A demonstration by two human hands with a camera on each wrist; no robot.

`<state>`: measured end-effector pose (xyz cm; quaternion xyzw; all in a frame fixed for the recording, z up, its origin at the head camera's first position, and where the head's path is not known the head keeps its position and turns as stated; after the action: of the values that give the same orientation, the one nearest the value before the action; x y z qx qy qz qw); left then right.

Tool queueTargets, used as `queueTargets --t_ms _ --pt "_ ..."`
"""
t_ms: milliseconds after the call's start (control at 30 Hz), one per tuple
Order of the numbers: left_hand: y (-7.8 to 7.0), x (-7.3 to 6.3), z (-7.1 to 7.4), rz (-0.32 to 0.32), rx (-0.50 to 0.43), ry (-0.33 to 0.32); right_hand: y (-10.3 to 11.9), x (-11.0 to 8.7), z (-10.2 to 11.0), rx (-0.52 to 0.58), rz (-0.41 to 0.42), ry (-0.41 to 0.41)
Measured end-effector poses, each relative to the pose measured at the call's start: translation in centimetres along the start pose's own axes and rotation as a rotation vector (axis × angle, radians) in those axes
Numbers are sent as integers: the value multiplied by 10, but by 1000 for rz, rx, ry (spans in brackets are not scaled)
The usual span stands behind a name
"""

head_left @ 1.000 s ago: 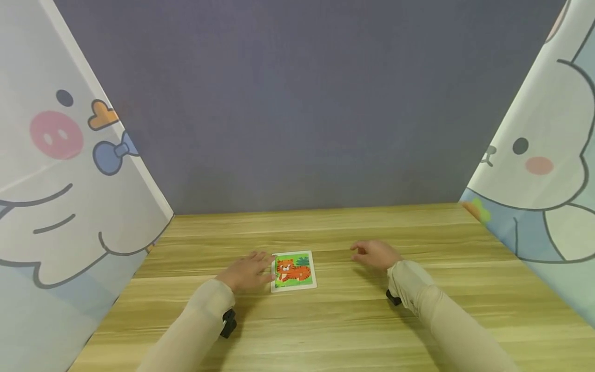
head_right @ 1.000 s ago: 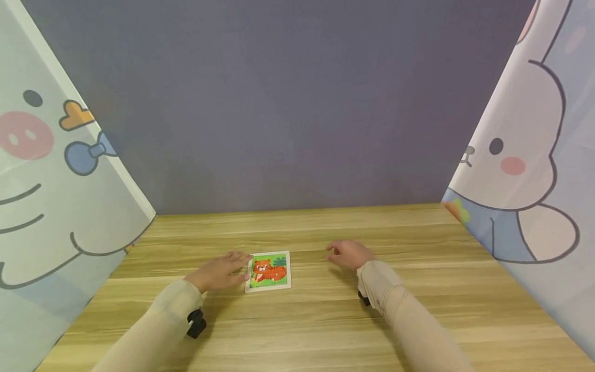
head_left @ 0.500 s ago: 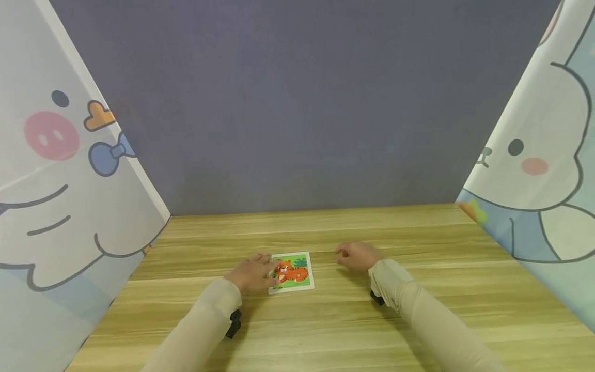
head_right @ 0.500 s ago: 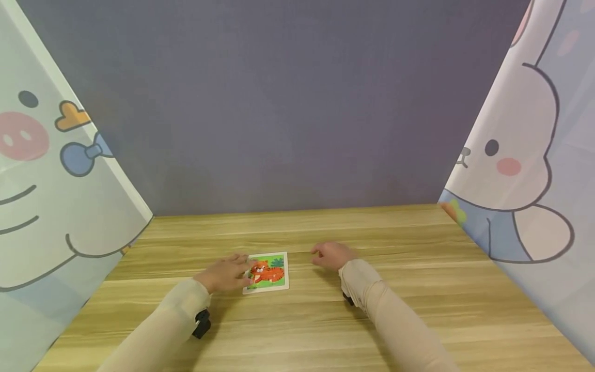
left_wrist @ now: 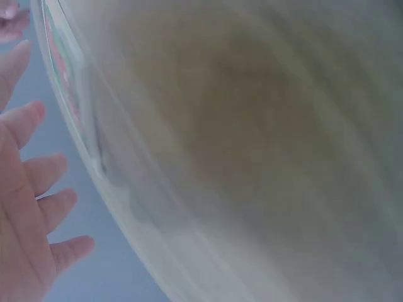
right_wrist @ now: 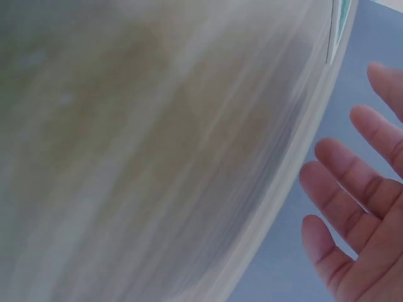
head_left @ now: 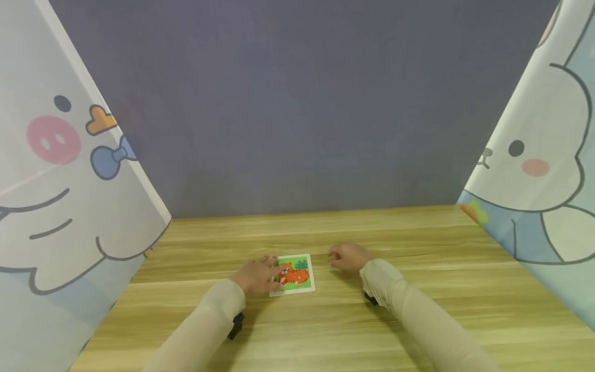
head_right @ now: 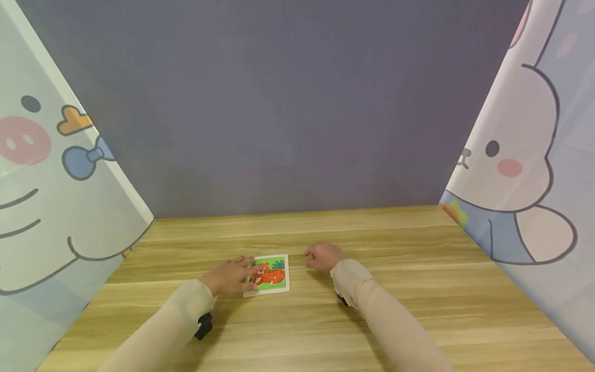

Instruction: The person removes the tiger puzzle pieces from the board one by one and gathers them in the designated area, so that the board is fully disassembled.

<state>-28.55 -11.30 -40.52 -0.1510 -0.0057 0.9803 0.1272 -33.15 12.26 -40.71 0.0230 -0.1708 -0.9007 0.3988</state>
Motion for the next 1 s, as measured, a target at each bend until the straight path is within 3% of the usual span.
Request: queueTargets --t_ms 267,433,633,867,1000 --pt "-9 4 -6 -11 158 -53 4 10 -6 -61 18 -6" --pt "-8 8 -12 -20 181 -62 11 19 -13 -153 62 -8" --pt "-7 9 -12 -41 170 -73 21 31 -17 -100 -68 28" --pt "-5 9 -9 -6 188 -57 26 45 -18 67 -202 75" --pt "-3 9 -7 21 172 -30 23 52 -20 123 -232 79"
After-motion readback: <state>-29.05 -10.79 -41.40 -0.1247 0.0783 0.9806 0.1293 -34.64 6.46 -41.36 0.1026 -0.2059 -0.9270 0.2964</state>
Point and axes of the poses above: each hand's wrist, its own x-axis towards the middle knuckle, its own z-axis out of the back of the hand, y = z × x, the point moved 5 cm from there along x, towards the middle knuckle, and after that the axes turned 14 degrees about z, right-handed, at the moved point
